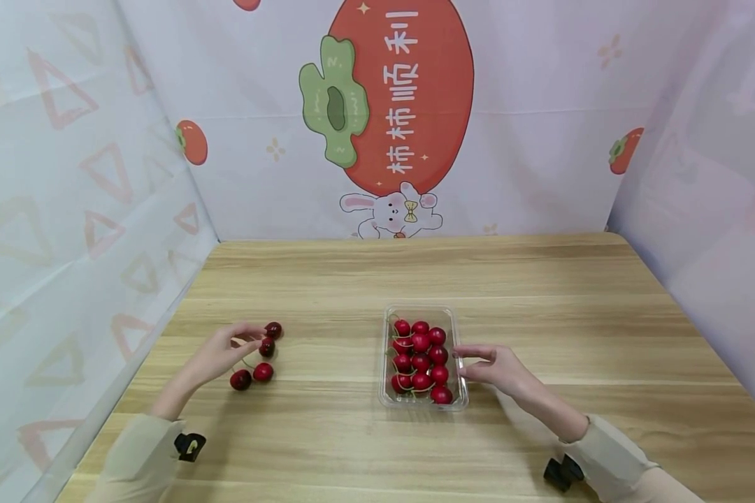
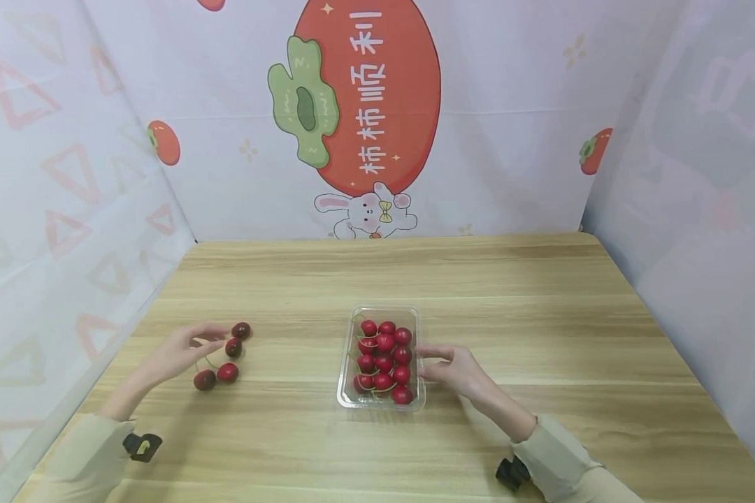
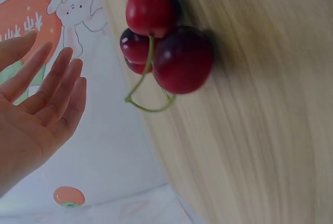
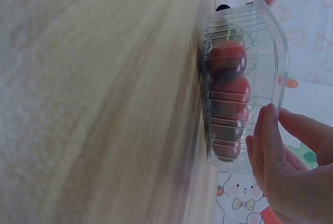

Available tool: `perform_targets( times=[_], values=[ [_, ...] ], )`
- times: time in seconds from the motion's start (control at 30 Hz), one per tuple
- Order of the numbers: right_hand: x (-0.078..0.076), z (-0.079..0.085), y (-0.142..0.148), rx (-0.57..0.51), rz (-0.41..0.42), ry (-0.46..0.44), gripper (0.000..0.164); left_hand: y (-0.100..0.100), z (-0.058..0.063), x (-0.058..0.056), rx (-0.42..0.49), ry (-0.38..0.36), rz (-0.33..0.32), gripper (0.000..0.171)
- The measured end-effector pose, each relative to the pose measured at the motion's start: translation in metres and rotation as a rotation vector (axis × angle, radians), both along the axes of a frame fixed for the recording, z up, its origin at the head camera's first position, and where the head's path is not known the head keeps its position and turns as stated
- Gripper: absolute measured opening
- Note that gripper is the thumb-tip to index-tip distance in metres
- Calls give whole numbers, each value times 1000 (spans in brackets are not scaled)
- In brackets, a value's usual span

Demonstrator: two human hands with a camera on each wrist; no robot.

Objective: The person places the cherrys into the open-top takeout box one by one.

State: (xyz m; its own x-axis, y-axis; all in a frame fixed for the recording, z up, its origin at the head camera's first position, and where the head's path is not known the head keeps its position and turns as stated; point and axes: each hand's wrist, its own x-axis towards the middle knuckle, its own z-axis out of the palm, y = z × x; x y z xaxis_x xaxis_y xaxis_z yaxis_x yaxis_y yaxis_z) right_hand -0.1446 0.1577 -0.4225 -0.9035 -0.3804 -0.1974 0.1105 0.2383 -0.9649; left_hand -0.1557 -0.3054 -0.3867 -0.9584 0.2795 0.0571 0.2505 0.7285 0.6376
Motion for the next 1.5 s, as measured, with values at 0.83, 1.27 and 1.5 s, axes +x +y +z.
perform_targets(
  times=[0.83, 1.27, 1.5],
  values=[
    [0, 1, 0, -3, -14, 4, 51, -41, -21, 3, 30, -112, 26, 34],
    [2, 2, -1, -11, 1, -3, 51, -43, -24, 7, 58, -195, 37, 28],
    [2, 3, 0, -2, -1, -8, 52, -44, -25, 7, 123, -210, 9, 22]
  ],
)
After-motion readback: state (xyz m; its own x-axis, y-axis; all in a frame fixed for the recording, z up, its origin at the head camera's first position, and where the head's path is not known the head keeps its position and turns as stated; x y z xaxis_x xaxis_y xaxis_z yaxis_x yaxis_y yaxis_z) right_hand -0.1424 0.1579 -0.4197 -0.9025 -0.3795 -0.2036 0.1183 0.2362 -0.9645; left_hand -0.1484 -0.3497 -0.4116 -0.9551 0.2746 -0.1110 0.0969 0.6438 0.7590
